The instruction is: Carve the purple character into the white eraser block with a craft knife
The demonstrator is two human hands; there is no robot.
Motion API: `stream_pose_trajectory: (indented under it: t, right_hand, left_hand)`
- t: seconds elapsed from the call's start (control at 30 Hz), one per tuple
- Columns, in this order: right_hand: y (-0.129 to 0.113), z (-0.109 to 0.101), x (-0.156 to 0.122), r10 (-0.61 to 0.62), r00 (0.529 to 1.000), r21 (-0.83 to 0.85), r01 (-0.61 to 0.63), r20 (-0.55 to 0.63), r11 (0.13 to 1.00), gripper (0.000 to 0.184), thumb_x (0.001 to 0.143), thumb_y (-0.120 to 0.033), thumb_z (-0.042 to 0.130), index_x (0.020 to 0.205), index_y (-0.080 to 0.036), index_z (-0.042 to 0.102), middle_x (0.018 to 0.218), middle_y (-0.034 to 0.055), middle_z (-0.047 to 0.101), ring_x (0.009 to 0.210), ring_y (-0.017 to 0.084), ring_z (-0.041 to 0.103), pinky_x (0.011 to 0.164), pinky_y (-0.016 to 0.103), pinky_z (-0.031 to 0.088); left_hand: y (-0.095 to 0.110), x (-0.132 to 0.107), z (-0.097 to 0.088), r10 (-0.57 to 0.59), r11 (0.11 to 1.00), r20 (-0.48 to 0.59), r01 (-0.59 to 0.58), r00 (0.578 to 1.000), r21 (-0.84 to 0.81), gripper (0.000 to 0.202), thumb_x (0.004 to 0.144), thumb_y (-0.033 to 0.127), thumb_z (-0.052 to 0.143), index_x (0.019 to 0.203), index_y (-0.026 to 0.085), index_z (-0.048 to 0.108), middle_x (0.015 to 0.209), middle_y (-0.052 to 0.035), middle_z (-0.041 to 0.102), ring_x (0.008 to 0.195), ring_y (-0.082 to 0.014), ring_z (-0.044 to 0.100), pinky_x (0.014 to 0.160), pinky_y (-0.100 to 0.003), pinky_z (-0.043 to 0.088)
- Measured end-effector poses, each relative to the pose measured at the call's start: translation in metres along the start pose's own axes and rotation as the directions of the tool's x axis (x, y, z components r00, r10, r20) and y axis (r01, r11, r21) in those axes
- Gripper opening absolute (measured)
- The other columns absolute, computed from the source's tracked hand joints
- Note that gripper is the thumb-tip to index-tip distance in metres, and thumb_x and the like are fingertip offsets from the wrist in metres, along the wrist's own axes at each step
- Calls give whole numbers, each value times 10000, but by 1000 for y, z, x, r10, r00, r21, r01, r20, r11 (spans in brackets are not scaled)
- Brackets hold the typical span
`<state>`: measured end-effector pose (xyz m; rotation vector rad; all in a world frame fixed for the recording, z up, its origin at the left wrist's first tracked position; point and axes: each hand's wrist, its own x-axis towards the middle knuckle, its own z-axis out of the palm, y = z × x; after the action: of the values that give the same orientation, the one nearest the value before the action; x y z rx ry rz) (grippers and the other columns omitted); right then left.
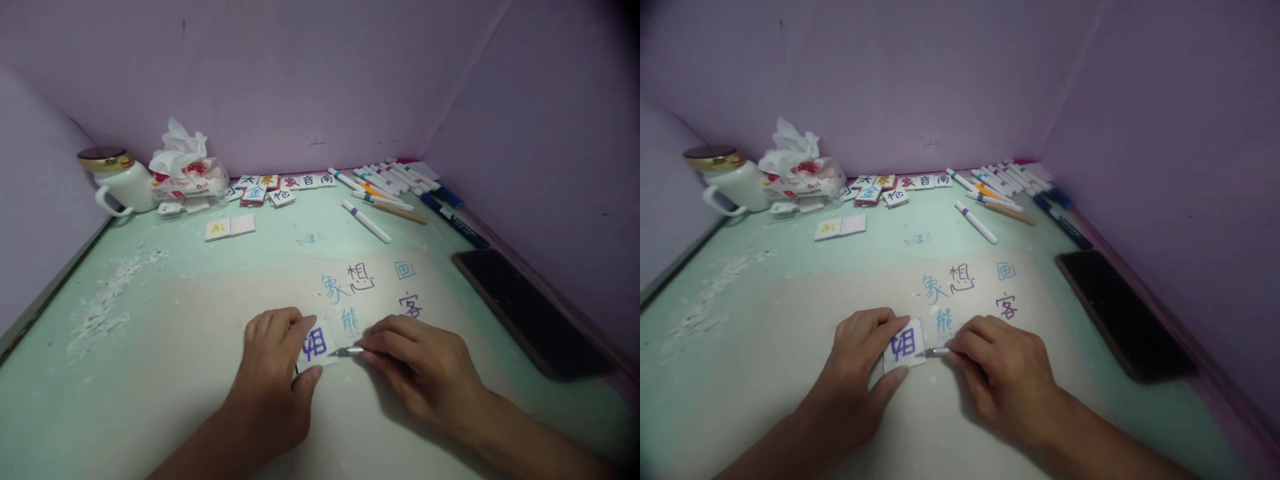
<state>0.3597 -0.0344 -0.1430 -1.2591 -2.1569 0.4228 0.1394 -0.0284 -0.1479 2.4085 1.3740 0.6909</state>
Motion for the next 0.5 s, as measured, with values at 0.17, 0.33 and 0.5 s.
stream_pose_trajectory:
  t: [0.17,0.33,0.5]
  right_hand:
    - [0,2,0,-40,999,-35,40,-15,999,124,830,-165,554,817,-186,675,712,41,643,626,151,578,547,263,412]
    - [1,3,0,-31,999,-70,30,-8,997,142,832,-165,542,796,-183,678,655,34,591,585,143,536,519,258,371]
    - [1,5,-1,8,999,-73,-11,-42,997,144,823,-164,539,769,-191,670,642,18,557,558,125,495,510,246,334]
  left_hand:
    - [-2,-1,1,14,1000,20,-14,1000,-13,436,747,129,512,1181,164,490,1097,-116,512,1013,-288,466,880,-509,382]
    - [-3,2,3,29,1000,-12,-29,999,11,372,775,150,520,1148,157,511,1079,-118,530,1001,-288,480,868,-509,392]
    - [-2,4,4,27,999,-25,-27,999,22,356,765,139,516,1120,158,528,1082,-120,542,999,-287,491,856,-500,418]
